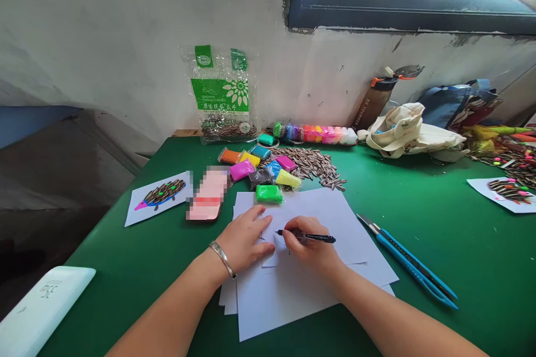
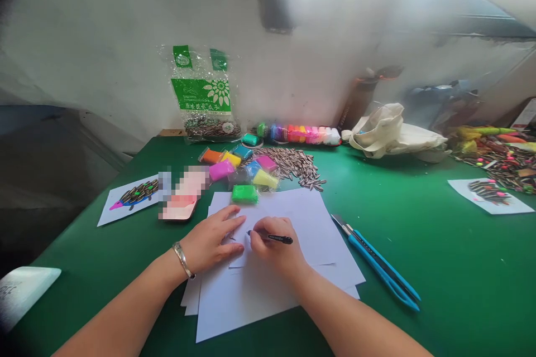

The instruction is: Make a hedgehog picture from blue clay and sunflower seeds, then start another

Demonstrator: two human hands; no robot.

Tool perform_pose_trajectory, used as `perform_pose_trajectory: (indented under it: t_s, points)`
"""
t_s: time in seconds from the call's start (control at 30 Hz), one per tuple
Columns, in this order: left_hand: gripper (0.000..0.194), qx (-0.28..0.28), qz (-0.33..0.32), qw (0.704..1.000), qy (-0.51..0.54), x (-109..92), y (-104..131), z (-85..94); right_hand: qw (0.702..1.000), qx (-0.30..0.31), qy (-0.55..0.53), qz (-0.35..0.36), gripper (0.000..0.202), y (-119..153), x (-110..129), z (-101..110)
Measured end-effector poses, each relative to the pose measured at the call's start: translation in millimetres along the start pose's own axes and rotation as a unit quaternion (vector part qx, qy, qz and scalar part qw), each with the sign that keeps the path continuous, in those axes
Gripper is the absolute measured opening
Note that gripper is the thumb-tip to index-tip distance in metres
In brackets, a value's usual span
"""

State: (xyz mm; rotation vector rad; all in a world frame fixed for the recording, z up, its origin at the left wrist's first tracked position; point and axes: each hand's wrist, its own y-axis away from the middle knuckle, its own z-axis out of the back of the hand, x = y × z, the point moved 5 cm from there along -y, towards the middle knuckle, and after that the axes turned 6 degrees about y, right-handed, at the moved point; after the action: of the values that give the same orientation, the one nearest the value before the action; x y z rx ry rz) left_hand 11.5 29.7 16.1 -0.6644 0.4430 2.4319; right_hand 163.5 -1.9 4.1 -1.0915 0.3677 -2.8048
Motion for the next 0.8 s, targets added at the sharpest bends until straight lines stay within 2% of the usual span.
perform_pose_trajectory:
  t_s: [0.8]
  points:
    - [0.052, 0.007, 0.002, 1.000, -0.010, -0.9, -0.8, -0.3, 1.000, -0.005, -0.012, 0.001, 0.009, 0.2, 0.5, 0.2]
